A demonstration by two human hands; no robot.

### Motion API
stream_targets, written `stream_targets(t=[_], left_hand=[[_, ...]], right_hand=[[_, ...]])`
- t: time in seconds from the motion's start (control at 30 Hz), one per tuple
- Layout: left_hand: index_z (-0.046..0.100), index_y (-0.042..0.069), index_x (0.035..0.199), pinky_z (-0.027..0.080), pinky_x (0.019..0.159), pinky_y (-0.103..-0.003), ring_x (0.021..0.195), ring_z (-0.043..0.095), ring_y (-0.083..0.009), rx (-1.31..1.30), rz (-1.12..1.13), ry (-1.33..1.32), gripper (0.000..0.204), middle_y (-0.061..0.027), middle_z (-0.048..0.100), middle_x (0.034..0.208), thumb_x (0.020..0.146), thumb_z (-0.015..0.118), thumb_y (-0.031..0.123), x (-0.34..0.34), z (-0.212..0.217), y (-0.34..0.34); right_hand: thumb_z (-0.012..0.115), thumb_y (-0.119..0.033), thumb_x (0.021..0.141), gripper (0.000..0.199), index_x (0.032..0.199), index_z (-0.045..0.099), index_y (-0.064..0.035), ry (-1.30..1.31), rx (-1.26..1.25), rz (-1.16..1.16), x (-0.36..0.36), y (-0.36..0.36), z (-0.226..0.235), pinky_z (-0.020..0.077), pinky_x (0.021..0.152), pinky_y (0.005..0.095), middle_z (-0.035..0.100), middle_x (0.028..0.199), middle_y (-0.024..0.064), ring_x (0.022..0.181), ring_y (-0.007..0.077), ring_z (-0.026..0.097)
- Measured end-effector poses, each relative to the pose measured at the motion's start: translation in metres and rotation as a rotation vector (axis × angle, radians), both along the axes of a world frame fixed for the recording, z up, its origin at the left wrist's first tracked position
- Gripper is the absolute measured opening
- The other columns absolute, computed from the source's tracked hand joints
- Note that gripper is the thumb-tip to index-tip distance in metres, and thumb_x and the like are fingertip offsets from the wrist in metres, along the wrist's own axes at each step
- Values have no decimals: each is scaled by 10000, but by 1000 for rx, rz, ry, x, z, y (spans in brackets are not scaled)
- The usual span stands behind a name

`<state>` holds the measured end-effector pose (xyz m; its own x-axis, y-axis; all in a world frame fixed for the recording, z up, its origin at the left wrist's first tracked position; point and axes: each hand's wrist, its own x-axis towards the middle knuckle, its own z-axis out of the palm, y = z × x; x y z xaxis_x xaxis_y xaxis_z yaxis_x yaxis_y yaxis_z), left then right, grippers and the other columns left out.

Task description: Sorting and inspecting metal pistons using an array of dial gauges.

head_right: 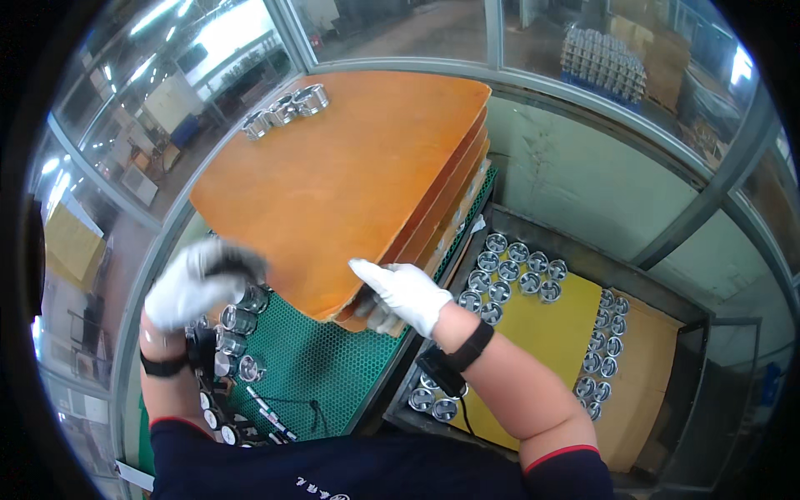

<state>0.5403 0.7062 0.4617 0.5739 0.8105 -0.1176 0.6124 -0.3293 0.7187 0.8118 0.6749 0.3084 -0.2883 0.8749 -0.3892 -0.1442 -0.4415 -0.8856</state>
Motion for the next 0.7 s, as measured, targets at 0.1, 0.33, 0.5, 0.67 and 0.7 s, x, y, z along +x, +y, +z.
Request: stream_targets(t=[0.1, 0.33, 0.5, 0.67, 0.7], left_hand=[[647, -14, 1173, 547, 860, -303, 934, 666, -140, 159, 156, 14, 305, -90, 704, 1081, 888, 652, 92, -15, 4, 59], [551, 28, 1347, 492, 994, -341, 1148, 627, -261, 573, 238, 316, 475, -157, 657, 1244, 918, 658, 203, -21, -1, 163], [374, 10, 1493, 446, 1044, -379, 1281, 549, -357, 451, 250, 440, 702, -252, 572, 1364, 954, 583, 410, -19, -2, 247], [524, 72, 1399, 486, 937, -383, 1103, 632, -308, 475, -27, 795, 531, -163, 654, 1267, 1009, 459, 427, 39, -15, 317], [585, 60, 1331, 496, 903, -403, 1064, 642, -311, 347, 6, 896, 547, -156, 671, 1221, 980, 483, 467, 65, -5, 306]], right_hand=[[632, -445, 939, 554, 1094, 612, 87, 65, 67, -109, -18, -2, 4, 548, 476, 309, 681, 799, 164, 557, 227, 659], [551, -289, 990, 354, 1065, 660, 39, 46, 291, -264, 51, -49, 27, 485, 496, 277, 687, 769, 121, 530, 172, 610], [556, -213, 977, 316, 1115, 670, 47, -282, 119, -154, 91, -119, 24, 527, 675, 282, 715, 926, 119, 780, 184, 679], [613, -138, 938, 281, 1133, 676, 54, 53, -74, -474, 94, -154, 3, 473, 822, 268, 696, 1027, 48, 939, 123, 613], [613, -138, 938, 281, 1133, 676, 54, 52, -77, -492, 96, -155, -2, 473, 822, 268, 696, 1027, 48, 939, 123, 613]])
